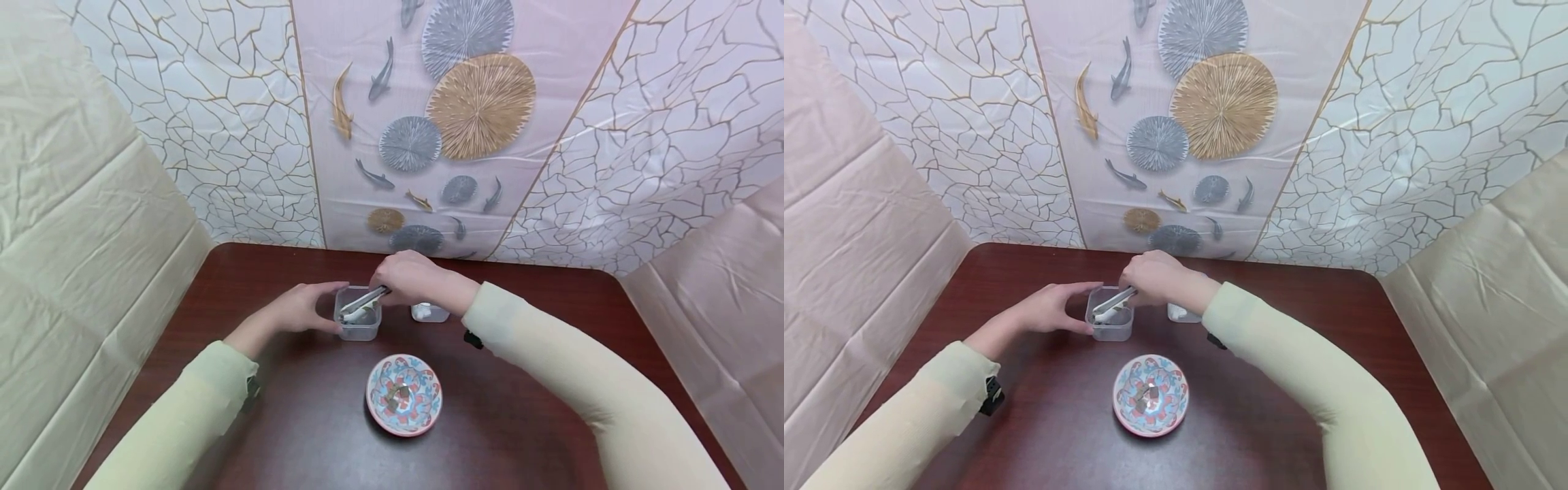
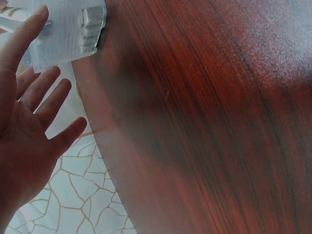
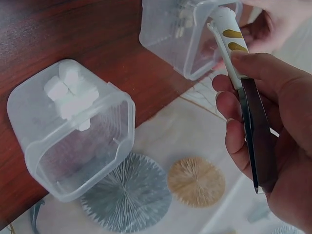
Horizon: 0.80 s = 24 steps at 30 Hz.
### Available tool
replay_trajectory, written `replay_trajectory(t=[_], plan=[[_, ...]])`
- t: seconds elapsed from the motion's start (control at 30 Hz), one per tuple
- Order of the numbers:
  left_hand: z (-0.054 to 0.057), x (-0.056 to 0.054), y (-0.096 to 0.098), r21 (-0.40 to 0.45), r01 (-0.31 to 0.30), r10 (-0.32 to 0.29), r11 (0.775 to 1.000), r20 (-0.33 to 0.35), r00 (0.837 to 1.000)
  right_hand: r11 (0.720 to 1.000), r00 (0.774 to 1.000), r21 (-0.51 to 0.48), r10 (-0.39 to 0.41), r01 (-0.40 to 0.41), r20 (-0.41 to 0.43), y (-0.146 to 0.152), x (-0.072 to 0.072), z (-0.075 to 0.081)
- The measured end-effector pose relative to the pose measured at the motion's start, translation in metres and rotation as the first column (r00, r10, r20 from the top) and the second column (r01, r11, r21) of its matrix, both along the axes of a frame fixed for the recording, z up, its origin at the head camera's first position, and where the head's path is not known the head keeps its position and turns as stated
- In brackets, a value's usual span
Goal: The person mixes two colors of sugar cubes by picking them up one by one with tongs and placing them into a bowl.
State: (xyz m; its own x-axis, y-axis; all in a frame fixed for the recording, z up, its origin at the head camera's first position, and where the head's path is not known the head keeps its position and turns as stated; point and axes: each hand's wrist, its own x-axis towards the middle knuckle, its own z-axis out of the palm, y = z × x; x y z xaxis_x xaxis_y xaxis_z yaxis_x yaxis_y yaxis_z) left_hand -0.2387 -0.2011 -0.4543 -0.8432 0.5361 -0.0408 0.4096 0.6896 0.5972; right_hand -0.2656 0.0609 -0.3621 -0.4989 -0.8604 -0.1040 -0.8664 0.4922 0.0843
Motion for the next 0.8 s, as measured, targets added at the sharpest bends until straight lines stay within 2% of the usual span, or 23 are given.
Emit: replay_trajectory(t=[0.2,0.4,0.63,0.8], plan=[[0.0,0.001,0.0,-0.004,-0.001,0.001,1.0,-0.004,1.0,0.999,0.999,-0.046,-0.017,0.018,0.029,0.021,0.007,0.013],[0.001,0.001,0.0,0.0,-0.007,0.007,1.0,0.005,1.0,0.993,1.0,-0.119,0.013,-0.012,0.011,0.044,0.024,0.027],[-0.001,0.001,-0.001,0.005,-0.008,0.008,1.0,0.006,1.0,0.98,0.998,-0.185,0.067,-0.07,-0.021,0.069,0.047,0.029],[-0.001,0.001,0.0,0.011,-0.003,0.003,1.0,0.011,1.0,0.98,0.996,-0.182,0.079,-0.083,-0.029,0.086,0.065,0.026]])
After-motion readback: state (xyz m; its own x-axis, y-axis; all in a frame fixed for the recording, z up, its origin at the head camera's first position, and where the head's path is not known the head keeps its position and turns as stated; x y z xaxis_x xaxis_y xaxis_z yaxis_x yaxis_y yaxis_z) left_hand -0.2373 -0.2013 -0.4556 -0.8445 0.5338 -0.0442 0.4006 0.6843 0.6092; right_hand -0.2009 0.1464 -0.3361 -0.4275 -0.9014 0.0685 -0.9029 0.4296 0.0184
